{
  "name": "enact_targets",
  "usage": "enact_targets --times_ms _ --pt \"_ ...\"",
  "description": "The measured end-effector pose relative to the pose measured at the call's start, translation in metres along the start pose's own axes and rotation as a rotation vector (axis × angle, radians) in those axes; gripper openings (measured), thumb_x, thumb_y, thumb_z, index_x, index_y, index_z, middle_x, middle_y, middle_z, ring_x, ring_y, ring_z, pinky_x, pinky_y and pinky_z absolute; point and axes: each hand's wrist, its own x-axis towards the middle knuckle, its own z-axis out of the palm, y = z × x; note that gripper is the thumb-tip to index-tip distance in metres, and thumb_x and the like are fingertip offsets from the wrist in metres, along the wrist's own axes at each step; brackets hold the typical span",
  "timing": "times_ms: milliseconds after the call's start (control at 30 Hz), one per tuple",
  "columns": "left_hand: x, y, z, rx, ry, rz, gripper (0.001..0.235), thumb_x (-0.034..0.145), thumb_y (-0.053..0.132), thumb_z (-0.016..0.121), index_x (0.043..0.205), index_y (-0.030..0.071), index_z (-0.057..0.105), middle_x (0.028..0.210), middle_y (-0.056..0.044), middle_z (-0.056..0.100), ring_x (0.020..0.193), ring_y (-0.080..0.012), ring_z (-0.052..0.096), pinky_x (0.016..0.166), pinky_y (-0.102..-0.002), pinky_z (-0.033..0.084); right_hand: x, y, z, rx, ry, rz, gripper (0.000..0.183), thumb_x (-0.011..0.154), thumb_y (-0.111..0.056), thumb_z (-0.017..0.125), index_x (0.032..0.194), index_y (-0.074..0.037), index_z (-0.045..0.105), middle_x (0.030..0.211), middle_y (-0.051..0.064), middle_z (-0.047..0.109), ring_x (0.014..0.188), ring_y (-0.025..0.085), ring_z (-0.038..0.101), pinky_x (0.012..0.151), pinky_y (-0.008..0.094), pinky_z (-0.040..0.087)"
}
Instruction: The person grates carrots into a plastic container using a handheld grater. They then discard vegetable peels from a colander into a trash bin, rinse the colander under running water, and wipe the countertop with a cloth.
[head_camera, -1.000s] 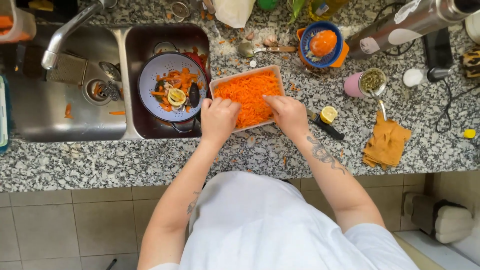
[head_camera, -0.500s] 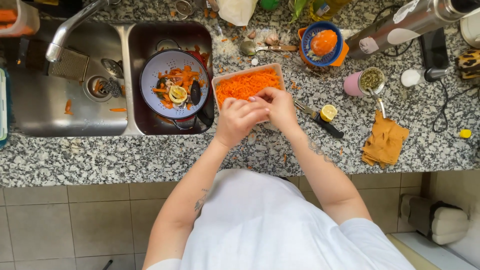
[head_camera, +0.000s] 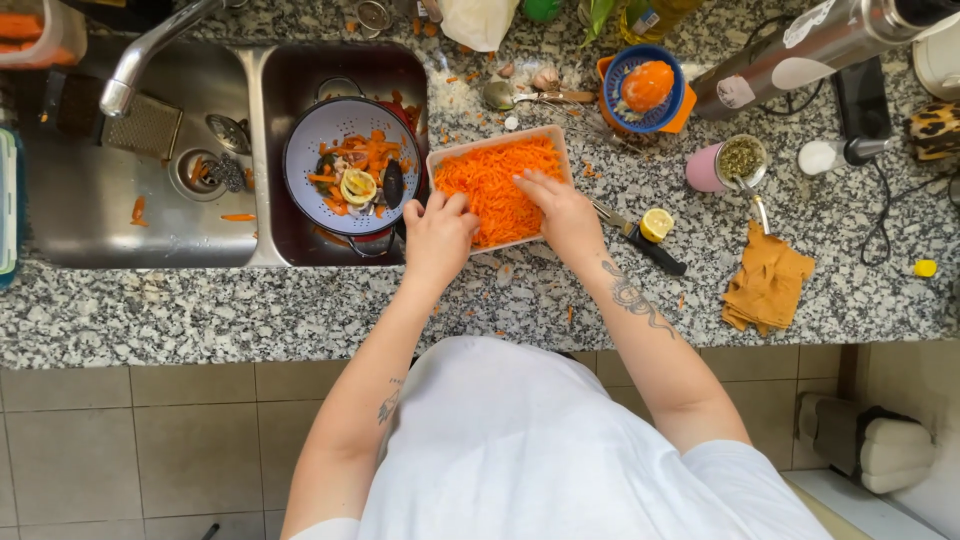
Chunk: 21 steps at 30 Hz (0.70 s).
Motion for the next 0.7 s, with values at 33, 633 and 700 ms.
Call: enact_targets --times_ms 33,633,700 --pt "-0.002 0.001 -0.003 -0.001 0.002 0.002 0.009 0.082 0.022 0.07 0.075 0.018 0.066 0.08 0.007 0.048 0.083 -0.0128 0.046 0.078 -0.036 0.028 -0.007 0.006 0.007 -0.002 0.002 0.0 0.042 0.081 0.012 0.054 0.118 -0.008 0.062 0.112 0.015 0.063 0.097 0.038 0.061 0.075 0.046 0.055" --pt "-0.017 0.003 -0.036 -0.042 0.002 -0.127 0.026 0.078 0.033 0.07 0.103 0.025 0.065 0.082 0.005 0.063 0.076 -0.015 0.061 0.068 -0.031 0.04 -0.009 -0.005 0.006 -0.024 0.184 0.016 0.049 0.079 0.017 0.054 0.121 -0.008 0.061 0.113 0.014 0.064 0.098 0.035 0.062 0.074 0.044 0.056" --pt "-0.026 -0.006 -0.043 -0.033 0.036 -0.158 0.022 0.078 0.03 0.068 0.098 0.023 0.062 0.074 0.005 0.058 0.074 -0.0168 0.06 0.069 -0.032 0.043 -0.015 0.013 0.021 -0.114 0.414 0.018 0.017 0.088 -0.013 0.069 0.104 -0.017 0.071 0.092 -0.004 0.071 0.085 0.015 0.067 0.069 0.025 0.055"
